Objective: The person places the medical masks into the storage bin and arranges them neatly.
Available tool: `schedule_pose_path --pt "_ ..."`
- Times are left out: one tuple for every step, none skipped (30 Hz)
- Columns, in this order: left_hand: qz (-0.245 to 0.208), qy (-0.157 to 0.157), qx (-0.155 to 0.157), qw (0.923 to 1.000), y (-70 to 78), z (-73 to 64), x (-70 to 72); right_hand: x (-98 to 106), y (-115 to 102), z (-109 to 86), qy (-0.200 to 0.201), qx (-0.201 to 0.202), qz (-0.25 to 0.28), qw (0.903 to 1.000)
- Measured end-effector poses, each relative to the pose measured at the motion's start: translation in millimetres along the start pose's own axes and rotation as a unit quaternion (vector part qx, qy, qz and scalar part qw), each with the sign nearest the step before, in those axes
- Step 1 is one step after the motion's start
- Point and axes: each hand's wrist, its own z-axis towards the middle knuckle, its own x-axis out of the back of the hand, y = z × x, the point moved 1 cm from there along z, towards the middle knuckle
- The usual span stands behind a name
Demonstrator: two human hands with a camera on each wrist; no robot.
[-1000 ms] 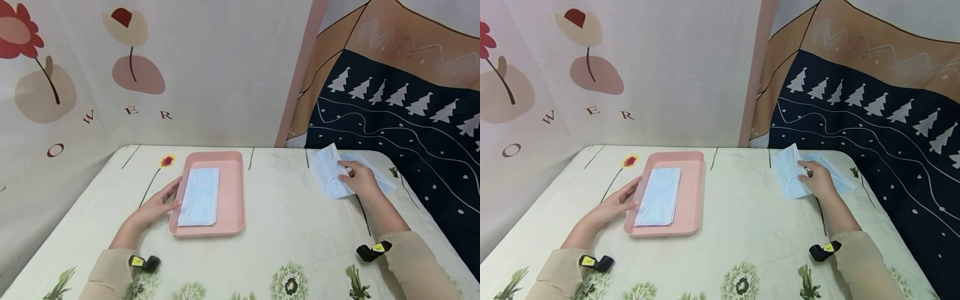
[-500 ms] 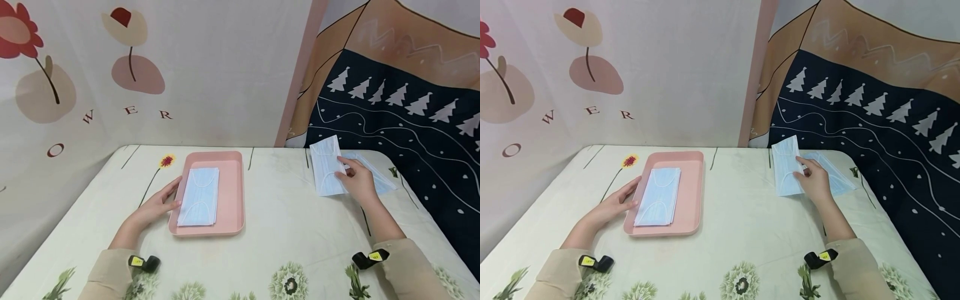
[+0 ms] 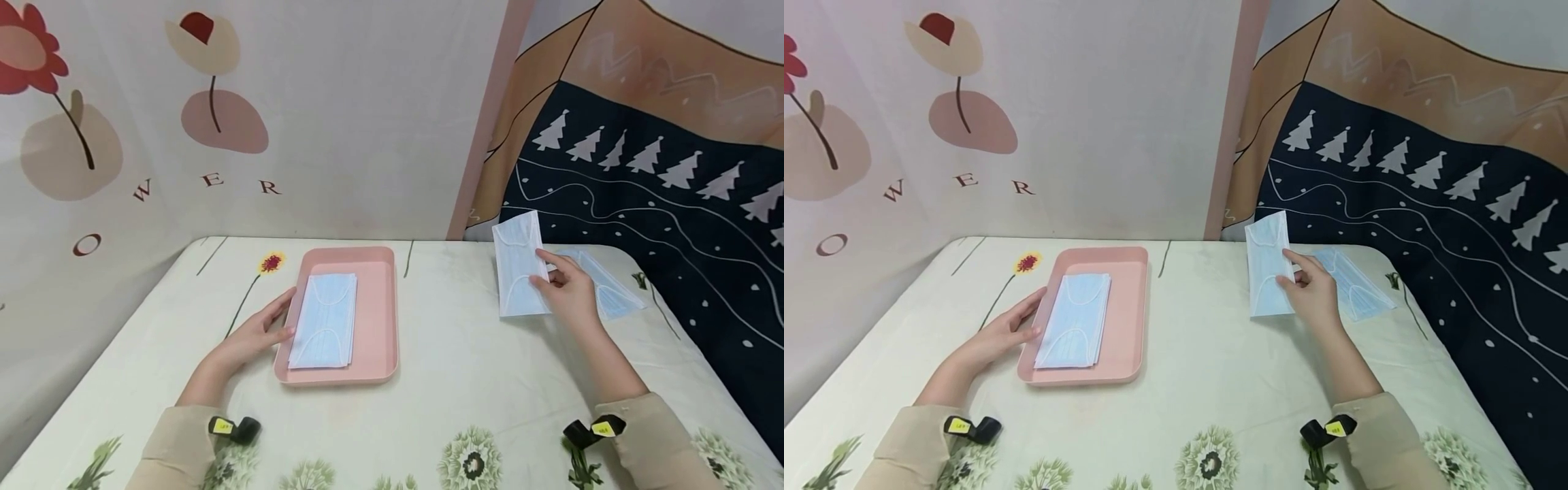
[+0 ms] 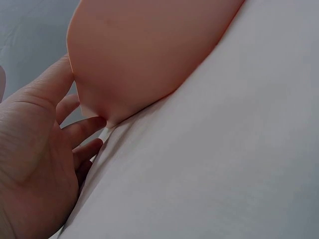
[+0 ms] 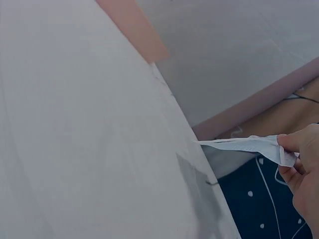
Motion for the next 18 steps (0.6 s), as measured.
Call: schedule_pose_path --pt "0.000 0.000 0.000 1.0000 -0.5 0.2 -0.1 -1.3 -3.0 -0.4 0.001 -0.001 0.007 1.0000" --pt "0.000 0.000 0.001 1.0000 -0.8 0.3 -0.2 -2.6 -6.0 -0.9 0.002 -0.001 0.013 0.9999" --pt "-0.001 0.000 0.002 1.0000 -1.1 0.4 -0.2 -4.1 -9.1 -1.4 0.002 -0.002 0.018 0.9998" --pt "0.000 0.000 0.002 1.0000 -1.1 0.3 0.0 -5.9 -12.2 -2.0 0.003 -0.004 0.023 0.9997" --pt "0.000 0.000 0.002 1.0000 -1.3 0.2 0.3 -7.8 -15.6 -2.5 0.002 -0.004 0.028 0.9996" --pt "0.000 -0.001 0.002 1.0000 -1.2 0.0 0.5 -10.0 -18.8 -2.9 0.002 -0.006 0.035 0.9994" --pt "-0.002 0.000 0.003 1.0000 -1.2 -0.3 0.6 -12.4 -22.0 -3.2 0.000 -0.006 0.040 0.9992" --pt "-0.003 0.000 0.003 1.0000 -1.1 -0.5 0.7 -14.9 -25.1 -3.6 -0.001 -0.006 0.044 0.9990" --pt "-0.004 0.000 0.002 1.0000 -1.0 -0.7 0.9 -17.8 -28.2 -4.0 -0.004 -0.008 0.048 0.9988" --pt "-0.004 -0.001 0.001 1.0000 -1.1 -0.8 1.1 -20.6 -31.6 -4.4 -0.007 -0.008 0.052 0.9986" --pt "-0.005 -0.001 0.001 1.0000 -0.9 -1.0 1.0 -23.5 -34.9 -4.7 -0.009 -0.008 0.061 0.9981" --pt "-0.007 -0.001 0.000 1.0000 -0.8 -1.1 0.9 -26.5 -38.0 -5.0 -0.012 -0.010 0.069 0.9975" --pt "-0.009 -0.002 -0.001 1.0000 -0.8 -1.1 0.8 -29.3 -41.3 -5.4 -0.015 -0.010 0.074 0.9971" --pt "-0.008 -0.003 -0.002 1.0000 -0.8 -1.0 0.8 -32.2 -44.7 -5.8 -0.016 -0.011 0.081 0.9965" --pt "-0.008 -0.003 -0.002 1.0000 -0.8 -1.0 0.7 -34.9 -48.1 -6.2 -0.018 -0.011 0.088 0.9959" --pt "-0.009 -0.004 -0.002 1.0000 -0.7 -0.9 0.6 -37.5 -51.8 -6.8 -0.020 -0.010 0.097 0.9950" --pt "-0.009 -0.003 -0.001 1.0000 -0.5 -0.8 0.2 -40.4 -54.5 -7.0 -0.023 -0.011 0.106 0.9941" --pt "-0.010 -0.003 -0.002 0.9999 -0.4 -0.7 0.1 -43.3 -57.5 -7.4 -0.025 -0.011 0.111 0.9934"
